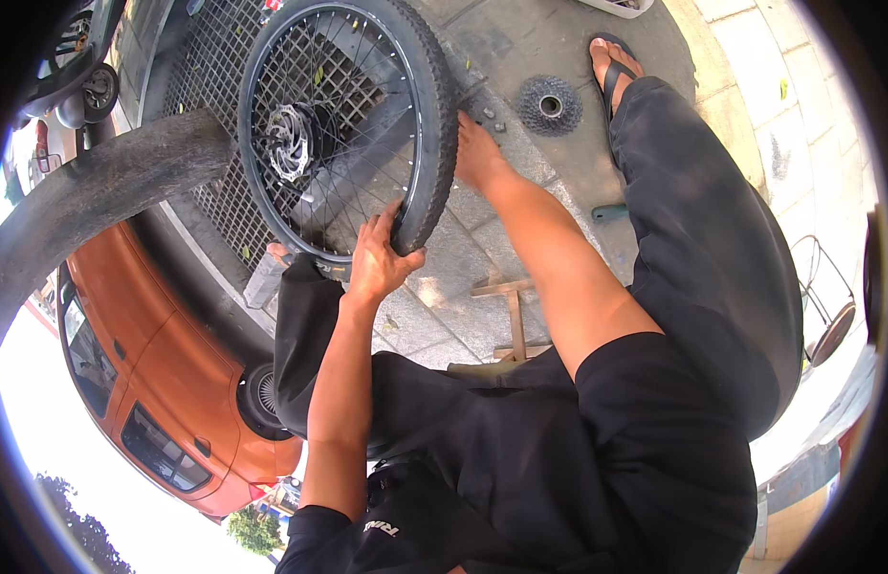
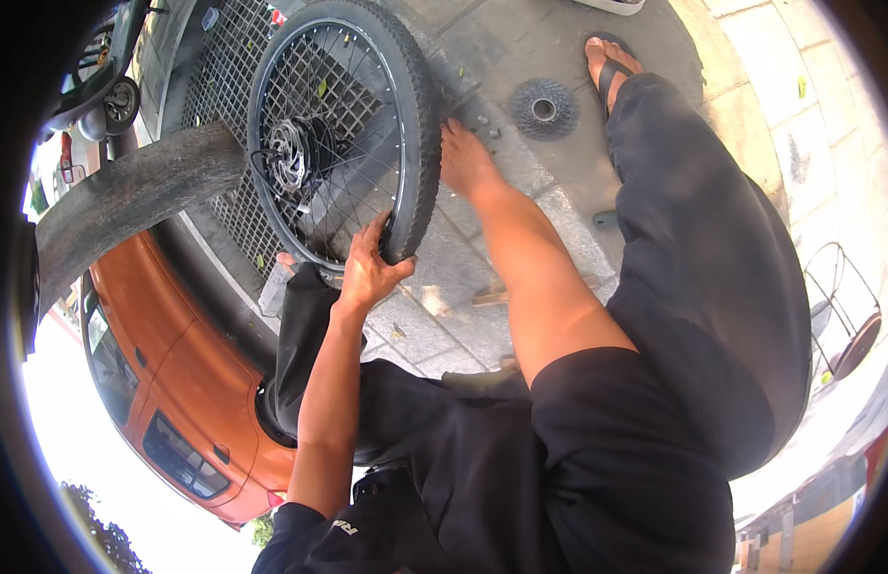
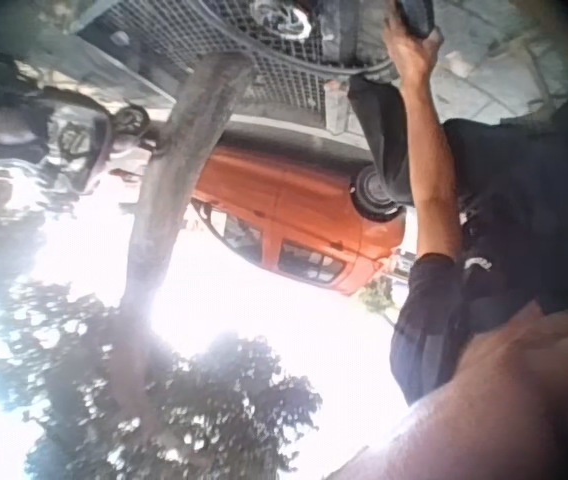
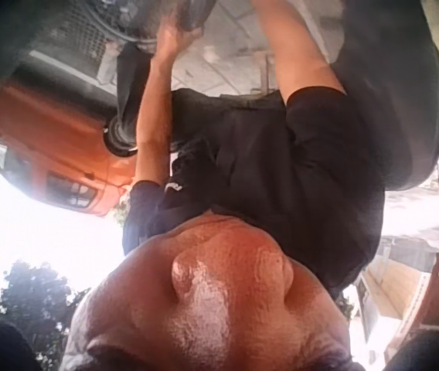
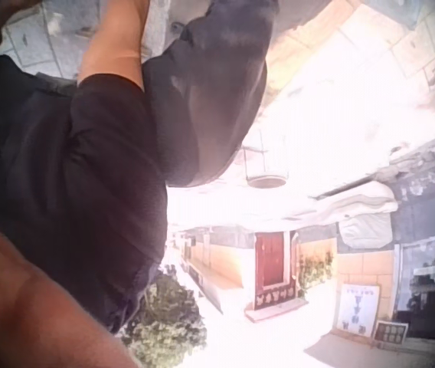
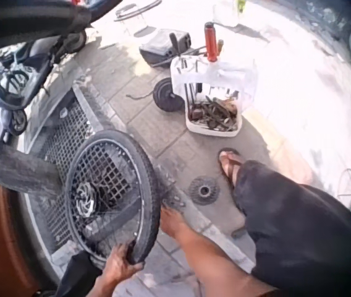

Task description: The person assembles a bicycle wheel by hand, inserting small metal components into a hub and attaching a brake disc to the wheel. The person then places the assembled wheel on the ground.

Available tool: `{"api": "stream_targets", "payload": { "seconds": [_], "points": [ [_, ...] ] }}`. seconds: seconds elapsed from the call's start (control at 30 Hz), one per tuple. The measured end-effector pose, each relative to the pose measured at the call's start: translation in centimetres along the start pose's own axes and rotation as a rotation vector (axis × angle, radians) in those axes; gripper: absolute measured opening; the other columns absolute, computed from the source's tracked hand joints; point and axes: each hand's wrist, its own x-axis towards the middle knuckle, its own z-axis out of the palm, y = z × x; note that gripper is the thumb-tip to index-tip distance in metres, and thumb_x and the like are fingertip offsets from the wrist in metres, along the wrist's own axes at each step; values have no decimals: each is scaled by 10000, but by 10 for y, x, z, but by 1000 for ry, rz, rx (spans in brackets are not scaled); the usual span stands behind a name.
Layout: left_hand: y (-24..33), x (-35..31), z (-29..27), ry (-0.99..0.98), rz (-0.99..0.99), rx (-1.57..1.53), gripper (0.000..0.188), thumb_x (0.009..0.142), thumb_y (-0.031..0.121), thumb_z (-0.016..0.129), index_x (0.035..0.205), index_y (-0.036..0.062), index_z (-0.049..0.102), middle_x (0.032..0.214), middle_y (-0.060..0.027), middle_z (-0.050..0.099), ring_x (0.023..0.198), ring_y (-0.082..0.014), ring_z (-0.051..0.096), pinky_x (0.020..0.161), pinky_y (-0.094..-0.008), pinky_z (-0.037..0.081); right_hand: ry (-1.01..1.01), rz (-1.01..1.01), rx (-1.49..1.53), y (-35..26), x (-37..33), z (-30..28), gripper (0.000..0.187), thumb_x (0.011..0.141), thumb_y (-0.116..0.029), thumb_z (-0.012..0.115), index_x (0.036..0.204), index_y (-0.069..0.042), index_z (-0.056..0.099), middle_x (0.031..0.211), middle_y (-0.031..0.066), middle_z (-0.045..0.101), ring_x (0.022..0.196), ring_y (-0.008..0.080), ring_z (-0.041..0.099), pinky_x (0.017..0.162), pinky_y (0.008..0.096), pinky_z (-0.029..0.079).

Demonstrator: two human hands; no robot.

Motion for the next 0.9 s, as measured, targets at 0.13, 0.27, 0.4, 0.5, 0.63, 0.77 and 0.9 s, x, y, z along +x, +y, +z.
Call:
{"api": "stream_targets", "payload": {
  "seconds": [0.13,0.27,0.4,0.5,0.63,0.77,0.9],
  "points": [
    [0,1,5,-26,-32,8,913,701,213,869,1540,93,531,1211,-199,671,1153,-404,621,1053,-484,509,-28,70,61,18,23,1,405,1030,-215,547,1369,-77,721,1282,16,700,1364,247,524,1162,482,364],
    [8,1,4,-36,-91,15,917,711,204,878,1547,78,526,1263,-198,674,1197,-388,616,1075,-477,506,5,83,166,26,9,-5,290,978,-169,596,1210,-97,754,1225,9,683,1240,222,567,1016,386,441],
    [-1,-1,4,-47,-111,17,922,716,209,892,1547,49,526,1324,-203,671,1238,-381,610,1088,-471,504,52,111,269,23,-23,6,232,950,-148,626,1147,-113,743,1249,22,657,1222,226,583,1026,365,445],
    [7,2,4,-56,-145,3,923,720,213,896,1545,32,525,1337,-205,673,1264,-383,602,1103,-466,495,-52,72,272,21,-44,4,227,947,-152,628,1141,-116,742,1246,22,654,1230,223,580,1053,373,432],
    [6,2,4,-59,-127,-17,923,720,210,900,1545,34,526,1328,-206,673,1245,-388,604,1097,-466,494,67,-25,229,2,-41,-8,246,958,-170,614,1154,-142,760,1244,7,677,1247,213,581,1095,399,398],
    [8,2,5,-49,-83,12,923,725,213,894,1554,61,519,1313,-201,671,1203,-405,606,1080,-480,498,208,41,496,-60,23,59,355,985,-176,584,1301,-92,722,1373,60,678,1375,245,552,1183,427,382],
    [-1,6,12,-93,-150,-64,886,717,221,892,1507,7,553,1342,-248,668,1276,-389,623,1103,-461,503,61,49,514,-60,27,65,377,1010,-220,579,1343,-117,722,1423,34,670,1433,236,510,1202,429,354]
  ]
}}
